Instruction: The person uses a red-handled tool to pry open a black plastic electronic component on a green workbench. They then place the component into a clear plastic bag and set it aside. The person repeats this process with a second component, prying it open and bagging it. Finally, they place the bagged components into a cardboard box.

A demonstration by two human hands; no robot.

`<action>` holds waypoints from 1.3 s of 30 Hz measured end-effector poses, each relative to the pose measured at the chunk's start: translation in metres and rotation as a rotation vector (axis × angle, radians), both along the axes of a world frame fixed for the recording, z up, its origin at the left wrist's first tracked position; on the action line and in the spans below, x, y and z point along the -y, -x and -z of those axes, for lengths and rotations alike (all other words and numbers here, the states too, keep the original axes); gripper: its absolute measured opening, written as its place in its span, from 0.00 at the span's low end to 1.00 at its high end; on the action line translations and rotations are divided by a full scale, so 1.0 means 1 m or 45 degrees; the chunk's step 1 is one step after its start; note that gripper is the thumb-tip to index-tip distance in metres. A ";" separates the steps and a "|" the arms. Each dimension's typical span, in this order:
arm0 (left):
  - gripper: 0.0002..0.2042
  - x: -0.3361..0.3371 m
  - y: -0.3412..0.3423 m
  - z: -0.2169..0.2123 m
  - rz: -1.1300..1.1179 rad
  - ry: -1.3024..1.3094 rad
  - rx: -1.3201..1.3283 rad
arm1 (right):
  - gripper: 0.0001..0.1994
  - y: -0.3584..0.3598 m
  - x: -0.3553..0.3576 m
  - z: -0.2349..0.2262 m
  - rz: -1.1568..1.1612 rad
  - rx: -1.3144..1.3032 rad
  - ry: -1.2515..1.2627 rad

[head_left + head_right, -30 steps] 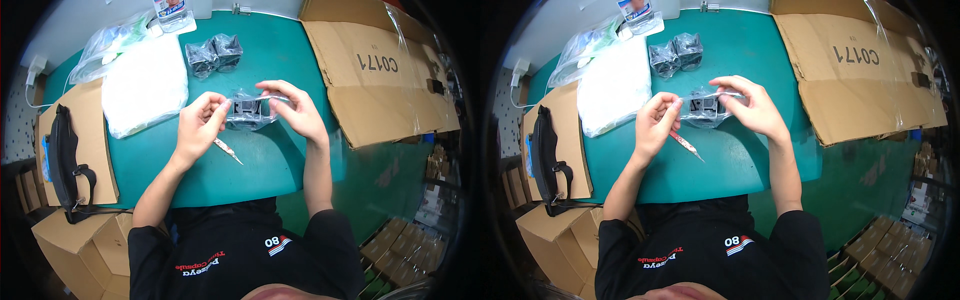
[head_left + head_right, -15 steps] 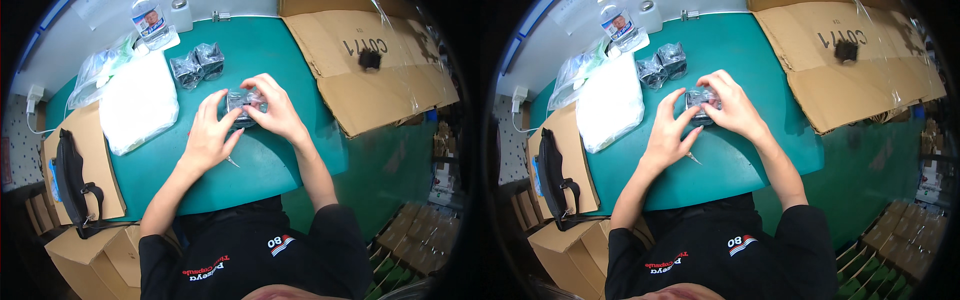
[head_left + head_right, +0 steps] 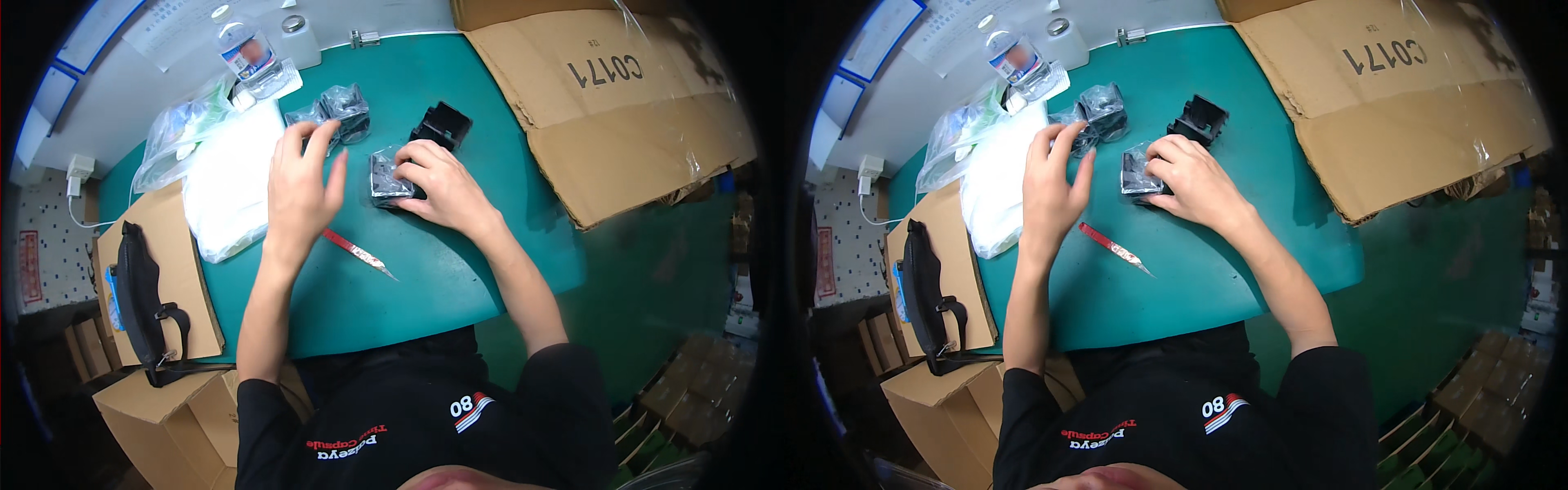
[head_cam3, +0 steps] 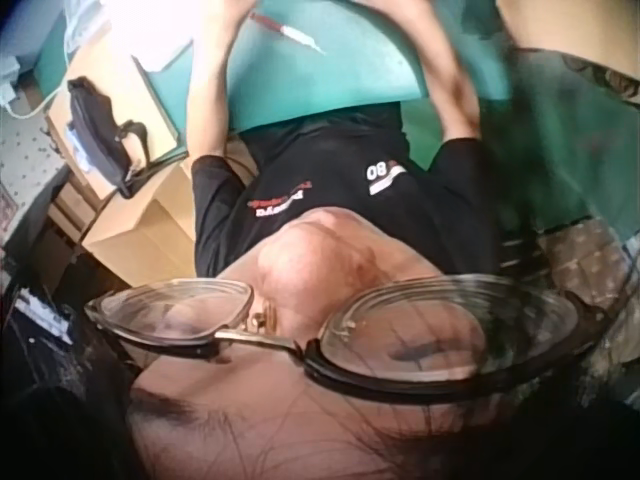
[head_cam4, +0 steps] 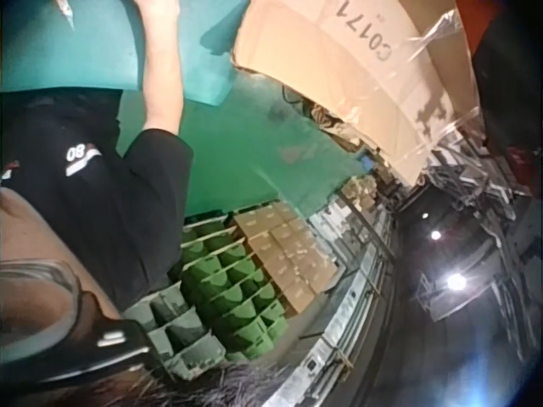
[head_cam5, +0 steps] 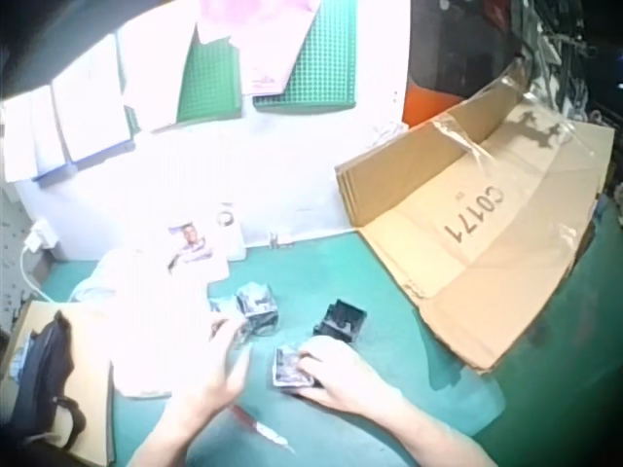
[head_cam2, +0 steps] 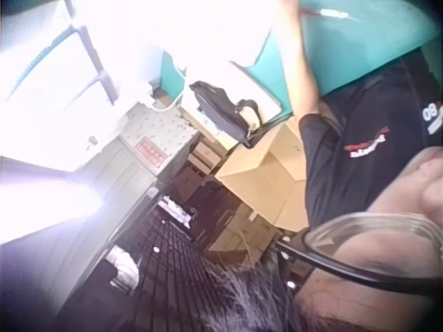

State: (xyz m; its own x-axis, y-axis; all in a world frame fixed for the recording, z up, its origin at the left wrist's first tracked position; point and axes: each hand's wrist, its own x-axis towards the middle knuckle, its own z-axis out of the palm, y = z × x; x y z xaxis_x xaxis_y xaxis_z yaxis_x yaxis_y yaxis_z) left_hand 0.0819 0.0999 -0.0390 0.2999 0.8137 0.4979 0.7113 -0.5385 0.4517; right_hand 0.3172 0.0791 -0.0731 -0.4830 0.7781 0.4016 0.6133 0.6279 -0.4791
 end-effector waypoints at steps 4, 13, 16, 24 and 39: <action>0.22 -0.037 -0.005 0.023 -0.208 -0.096 -0.396 | 0.18 -0.001 -0.003 0.003 0.059 -0.025 0.021; 0.13 -0.023 0.002 0.032 -0.012 -0.039 -0.376 | 0.18 -0.006 -0.010 0.011 0.188 -0.196 0.022; 0.14 0.007 0.006 0.033 0.020 -0.042 -0.394 | 0.17 -0.005 -0.010 0.019 0.170 -0.249 0.041; 0.24 0.023 -0.008 0.028 -0.078 -0.205 -0.527 | 0.16 -0.007 -0.013 0.025 0.121 -0.294 0.130; 0.28 0.037 0.003 0.038 -0.215 -0.034 -0.556 | 0.43 0.013 -0.016 0.015 0.262 -0.199 -0.135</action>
